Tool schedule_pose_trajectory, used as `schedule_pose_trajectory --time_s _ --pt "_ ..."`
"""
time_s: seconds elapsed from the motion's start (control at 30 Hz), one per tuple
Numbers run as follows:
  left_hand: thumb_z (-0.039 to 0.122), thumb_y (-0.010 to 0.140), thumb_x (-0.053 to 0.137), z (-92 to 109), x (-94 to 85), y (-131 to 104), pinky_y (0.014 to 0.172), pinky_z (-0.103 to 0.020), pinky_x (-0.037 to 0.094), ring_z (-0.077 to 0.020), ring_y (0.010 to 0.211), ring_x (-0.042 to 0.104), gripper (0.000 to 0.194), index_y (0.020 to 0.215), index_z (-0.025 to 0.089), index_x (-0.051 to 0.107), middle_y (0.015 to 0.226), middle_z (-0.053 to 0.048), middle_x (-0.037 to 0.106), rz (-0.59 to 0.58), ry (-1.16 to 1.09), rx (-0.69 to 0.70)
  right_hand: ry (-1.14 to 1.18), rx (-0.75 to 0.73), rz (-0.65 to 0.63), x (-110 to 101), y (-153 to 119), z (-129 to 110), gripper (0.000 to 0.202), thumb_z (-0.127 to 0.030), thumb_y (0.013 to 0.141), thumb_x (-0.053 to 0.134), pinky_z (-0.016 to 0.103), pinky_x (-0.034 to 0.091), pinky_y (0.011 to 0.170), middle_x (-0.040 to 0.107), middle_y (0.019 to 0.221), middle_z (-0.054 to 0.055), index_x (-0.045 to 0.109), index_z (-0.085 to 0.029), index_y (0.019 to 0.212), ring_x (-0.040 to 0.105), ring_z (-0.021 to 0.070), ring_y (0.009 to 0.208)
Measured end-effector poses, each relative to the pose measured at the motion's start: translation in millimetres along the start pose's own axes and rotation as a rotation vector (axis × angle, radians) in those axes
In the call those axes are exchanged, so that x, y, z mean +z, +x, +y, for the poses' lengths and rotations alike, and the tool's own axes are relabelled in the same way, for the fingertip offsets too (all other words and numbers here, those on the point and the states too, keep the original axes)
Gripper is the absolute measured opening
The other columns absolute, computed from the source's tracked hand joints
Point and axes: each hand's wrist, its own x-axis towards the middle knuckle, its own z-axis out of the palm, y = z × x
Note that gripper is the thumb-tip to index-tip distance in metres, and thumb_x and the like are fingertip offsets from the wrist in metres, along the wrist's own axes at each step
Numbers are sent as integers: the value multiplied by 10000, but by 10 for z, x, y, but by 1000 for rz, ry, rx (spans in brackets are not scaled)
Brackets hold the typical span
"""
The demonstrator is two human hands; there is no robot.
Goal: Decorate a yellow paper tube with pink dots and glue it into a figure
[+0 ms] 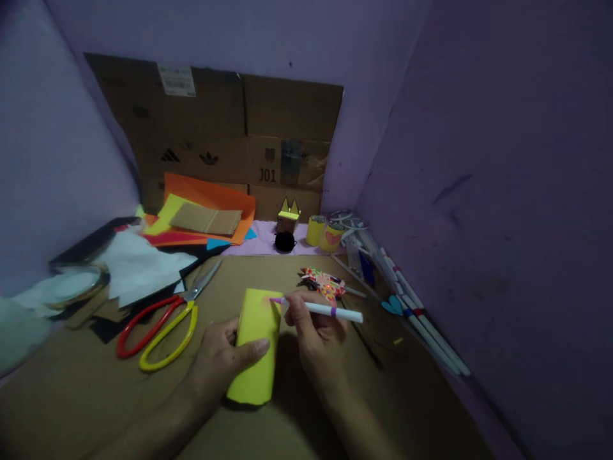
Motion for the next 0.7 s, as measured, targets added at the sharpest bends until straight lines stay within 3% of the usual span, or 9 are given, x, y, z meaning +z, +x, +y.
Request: schedule_pose_trajectory --time_s 0.7 --pt "303 553 713 -58 -6 30 481 -234 432 -142 521 532 292 758 113 629 594 -21 608 -18 4 47 13 -39 -3 -3 3 30 196 -293 832 574 252 473 479 605 521 -3 673 -180 707 579 143 498"
